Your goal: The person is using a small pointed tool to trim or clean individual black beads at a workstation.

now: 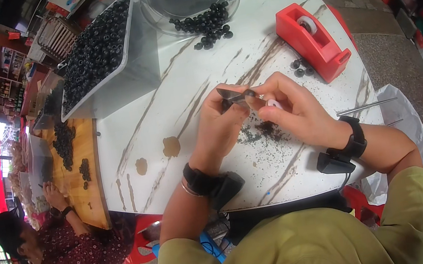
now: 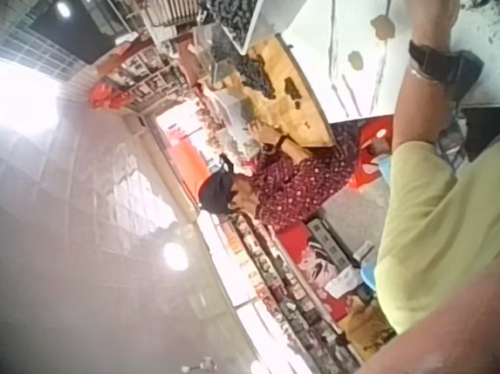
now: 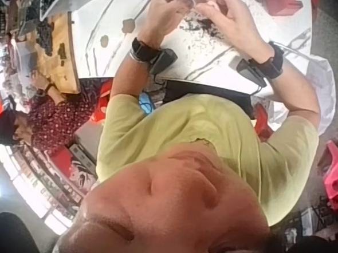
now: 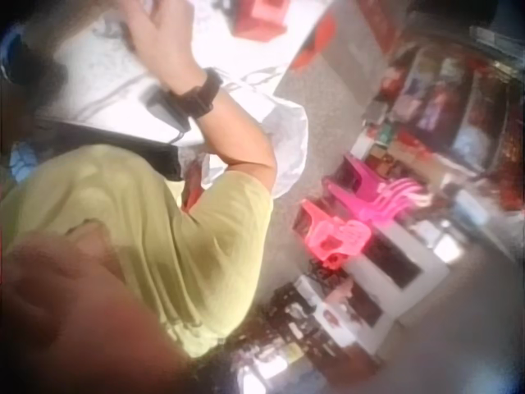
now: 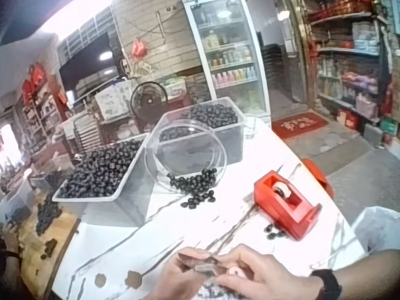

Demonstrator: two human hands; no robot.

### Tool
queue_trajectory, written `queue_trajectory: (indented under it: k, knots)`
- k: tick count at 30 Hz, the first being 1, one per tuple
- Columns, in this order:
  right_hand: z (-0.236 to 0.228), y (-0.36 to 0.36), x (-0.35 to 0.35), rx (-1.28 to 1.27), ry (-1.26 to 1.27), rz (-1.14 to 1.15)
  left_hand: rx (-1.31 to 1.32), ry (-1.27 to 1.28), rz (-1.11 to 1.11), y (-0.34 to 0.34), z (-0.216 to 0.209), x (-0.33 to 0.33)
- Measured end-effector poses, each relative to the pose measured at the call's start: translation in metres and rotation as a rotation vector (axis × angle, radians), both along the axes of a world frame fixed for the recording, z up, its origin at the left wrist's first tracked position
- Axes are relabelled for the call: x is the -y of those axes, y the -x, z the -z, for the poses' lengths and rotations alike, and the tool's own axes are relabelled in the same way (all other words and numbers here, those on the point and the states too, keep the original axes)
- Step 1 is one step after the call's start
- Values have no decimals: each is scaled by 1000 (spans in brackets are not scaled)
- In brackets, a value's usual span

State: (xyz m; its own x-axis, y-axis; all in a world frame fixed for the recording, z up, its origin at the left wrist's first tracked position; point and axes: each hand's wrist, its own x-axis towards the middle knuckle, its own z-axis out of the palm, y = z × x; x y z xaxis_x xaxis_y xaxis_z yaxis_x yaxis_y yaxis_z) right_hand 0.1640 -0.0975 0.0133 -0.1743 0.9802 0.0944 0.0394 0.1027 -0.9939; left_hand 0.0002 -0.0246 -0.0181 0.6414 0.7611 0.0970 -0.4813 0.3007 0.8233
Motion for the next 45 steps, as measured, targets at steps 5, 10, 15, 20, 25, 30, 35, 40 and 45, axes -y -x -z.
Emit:
queue_trajectory:
  k: [5, 10, 15, 20, 25, 30, 35, 40, 45]
  knots:
    - [2, -2, -2, 17, -23, -4, -39, 1, -18, 0, -3, 1]
    - [0, 0, 0, 17, -5, 0, -17, -4, -36, -1, -1, 2]
    - [1, -3, 0, 39, -13, 5, -63, 13, -39, -3, -5, 2]
    - [1, -2, -5, 20, -17, 1, -99, -17, -38, 0, -9, 1]
    - [6, 4, -5, -98, -37, 138, 13, 92, 94, 6, -10, -5]
    - [-4, 6, -5, -169, 3, 165, 51, 32, -28, 25, -49, -16]
    - [-2, 3, -8, -212, 41, 121, -126, -203, -306, 79, -105, -63]
    - [1, 1, -11, -213, 65, 97, -922, -748, -767, 156, -152, -134]
    - [-2, 0, -12, -218, 64, 88, -1479, -964, -941, 223, -157, -193]
